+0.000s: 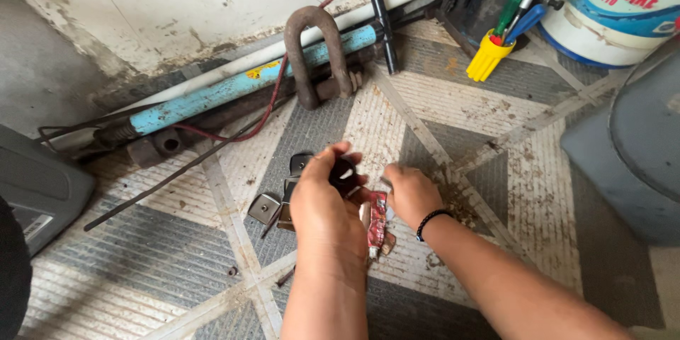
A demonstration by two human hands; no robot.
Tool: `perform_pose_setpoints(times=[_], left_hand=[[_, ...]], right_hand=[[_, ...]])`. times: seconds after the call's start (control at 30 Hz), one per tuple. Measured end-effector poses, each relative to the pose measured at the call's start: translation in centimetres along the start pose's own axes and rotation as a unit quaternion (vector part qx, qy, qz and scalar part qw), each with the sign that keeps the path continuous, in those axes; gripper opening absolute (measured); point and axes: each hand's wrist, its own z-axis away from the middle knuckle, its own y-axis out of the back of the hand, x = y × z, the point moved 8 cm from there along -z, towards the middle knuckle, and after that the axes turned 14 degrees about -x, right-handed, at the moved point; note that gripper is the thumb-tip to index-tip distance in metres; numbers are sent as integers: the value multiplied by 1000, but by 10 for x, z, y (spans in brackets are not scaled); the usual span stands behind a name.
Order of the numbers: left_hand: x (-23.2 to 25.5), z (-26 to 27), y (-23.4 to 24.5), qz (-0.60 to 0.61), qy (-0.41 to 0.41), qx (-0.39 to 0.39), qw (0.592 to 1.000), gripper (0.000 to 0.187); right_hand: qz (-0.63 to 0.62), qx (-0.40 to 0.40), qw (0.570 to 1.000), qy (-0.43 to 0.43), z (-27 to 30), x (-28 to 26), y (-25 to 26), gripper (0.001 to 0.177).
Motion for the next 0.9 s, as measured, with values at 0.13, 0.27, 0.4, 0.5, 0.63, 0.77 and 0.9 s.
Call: perform_pose_setpoints(times=[0.13,0.27,0.4,0.5,0.63,0.77,0.9], left_hand=[[11,-1,6,-2,-16,41,999,30],[13,0,10,-10,-27,45,999,27],[12,2,9,-18,-4,39,999,27],[8,1,13,-22,4,40,999,27],[-1,-3,9,-5,3,22,1000,32],[-9,-6,7,-24,22,15,999,35],[-24,0,10,-140,107,43,984,33]], right_hand=[[-97,9,995,-34,9,-14,6,26],[-81,-68,991,87,29,-71,-44,27],[8,-131,989,74,24,-92,-66,27],[23,-125,991,35,17,-91,-73,22],[2,-120,993,21,17,-86,-72,17],[-86,-69,993,49,28,-72,-37,15],[-258,-83,963,-17,56,-18,33,16]])
